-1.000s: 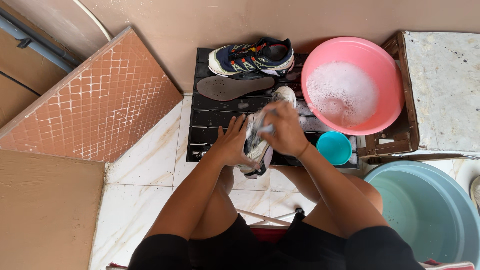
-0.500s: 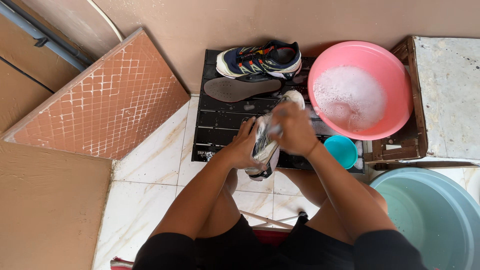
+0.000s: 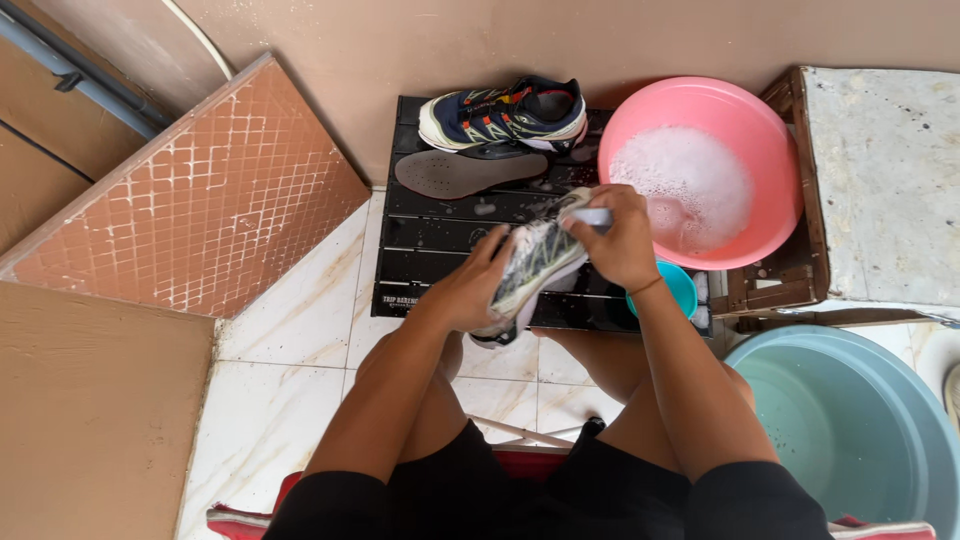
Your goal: The person scrubs a white and blue sneaker with a brush and soapy water. They hold the shoe in their left hand and scrub the upper and sides with the brush in their right hand, working over a black crate.
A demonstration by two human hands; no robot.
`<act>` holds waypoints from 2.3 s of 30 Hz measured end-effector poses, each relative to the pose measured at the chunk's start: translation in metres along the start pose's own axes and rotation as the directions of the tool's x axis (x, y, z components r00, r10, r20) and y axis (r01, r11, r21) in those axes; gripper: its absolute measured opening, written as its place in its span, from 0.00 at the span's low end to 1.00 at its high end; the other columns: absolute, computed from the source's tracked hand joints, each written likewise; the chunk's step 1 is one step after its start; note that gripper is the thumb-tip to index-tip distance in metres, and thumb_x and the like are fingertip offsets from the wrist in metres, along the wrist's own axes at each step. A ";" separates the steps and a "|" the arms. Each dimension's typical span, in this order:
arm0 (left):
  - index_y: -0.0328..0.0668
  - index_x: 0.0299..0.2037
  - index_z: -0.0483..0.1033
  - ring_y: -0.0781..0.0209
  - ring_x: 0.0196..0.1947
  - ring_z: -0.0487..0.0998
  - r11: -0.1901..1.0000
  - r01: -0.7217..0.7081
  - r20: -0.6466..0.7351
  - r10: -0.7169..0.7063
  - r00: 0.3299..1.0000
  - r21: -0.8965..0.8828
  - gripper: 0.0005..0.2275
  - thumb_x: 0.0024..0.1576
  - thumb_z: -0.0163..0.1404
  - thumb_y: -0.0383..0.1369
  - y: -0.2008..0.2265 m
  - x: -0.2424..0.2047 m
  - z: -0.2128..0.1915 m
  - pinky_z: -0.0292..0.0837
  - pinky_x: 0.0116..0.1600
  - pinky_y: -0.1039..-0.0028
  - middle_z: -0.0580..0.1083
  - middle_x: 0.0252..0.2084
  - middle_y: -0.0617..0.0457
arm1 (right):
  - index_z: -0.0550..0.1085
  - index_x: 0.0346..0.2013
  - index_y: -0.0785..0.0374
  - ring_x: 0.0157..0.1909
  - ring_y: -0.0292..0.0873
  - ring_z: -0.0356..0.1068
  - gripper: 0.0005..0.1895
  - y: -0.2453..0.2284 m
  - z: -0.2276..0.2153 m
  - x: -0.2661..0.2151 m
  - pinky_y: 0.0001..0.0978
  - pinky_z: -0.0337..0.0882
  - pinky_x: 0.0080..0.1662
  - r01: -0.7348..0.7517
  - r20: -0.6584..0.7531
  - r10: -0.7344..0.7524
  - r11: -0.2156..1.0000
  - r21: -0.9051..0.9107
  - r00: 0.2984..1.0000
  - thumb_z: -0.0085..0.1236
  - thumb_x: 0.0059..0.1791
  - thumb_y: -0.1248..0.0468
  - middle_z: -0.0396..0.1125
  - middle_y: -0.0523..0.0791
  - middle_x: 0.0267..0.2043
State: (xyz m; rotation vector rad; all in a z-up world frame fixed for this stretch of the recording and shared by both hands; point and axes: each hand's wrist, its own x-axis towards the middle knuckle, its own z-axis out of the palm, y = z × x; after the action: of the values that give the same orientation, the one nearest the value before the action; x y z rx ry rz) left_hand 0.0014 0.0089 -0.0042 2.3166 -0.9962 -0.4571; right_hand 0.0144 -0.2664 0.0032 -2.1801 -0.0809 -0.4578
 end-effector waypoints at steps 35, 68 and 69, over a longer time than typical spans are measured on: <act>0.43 0.59 0.54 0.22 0.64 0.67 0.945 0.129 -0.140 -0.178 0.974 -0.301 0.26 0.58 0.56 0.38 -0.028 0.005 -0.013 0.78 0.54 0.34 0.60 0.62 0.34 | 0.75 0.37 0.56 0.56 0.55 0.63 0.11 -0.026 0.060 -0.029 0.50 0.61 0.53 0.054 0.236 -0.073 0.995 0.083 0.969 0.71 0.44 0.63 0.70 0.46 0.50; 0.51 0.42 0.74 0.41 0.69 0.66 0.945 0.205 -0.350 -0.108 0.931 0.254 0.10 0.53 0.63 0.31 -0.023 0.002 0.008 0.73 0.58 0.38 0.66 0.53 0.54 | 0.77 0.37 0.64 0.55 0.64 0.68 0.08 -0.029 0.032 -0.024 0.61 0.66 0.57 -0.060 0.294 0.048 0.998 0.032 0.955 0.69 0.46 0.67 0.71 0.54 0.49; 0.54 0.42 0.74 0.43 0.67 0.69 0.951 0.201 -0.341 -0.112 0.933 0.236 0.11 0.53 0.62 0.31 -0.029 0.002 0.011 0.75 0.57 0.41 0.66 0.52 0.56 | 0.78 0.37 0.59 0.55 0.55 0.68 0.08 -0.024 0.030 -0.021 0.55 0.66 0.58 -0.063 0.236 0.094 0.989 -0.134 0.967 0.70 0.47 0.64 0.70 0.48 0.49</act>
State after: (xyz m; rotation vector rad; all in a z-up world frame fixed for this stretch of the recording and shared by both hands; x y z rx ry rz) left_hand 0.0127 0.0198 -0.0312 2.6158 -0.7497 0.0076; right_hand -0.0012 -0.2259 -0.0019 -2.3451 -0.1004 -0.1538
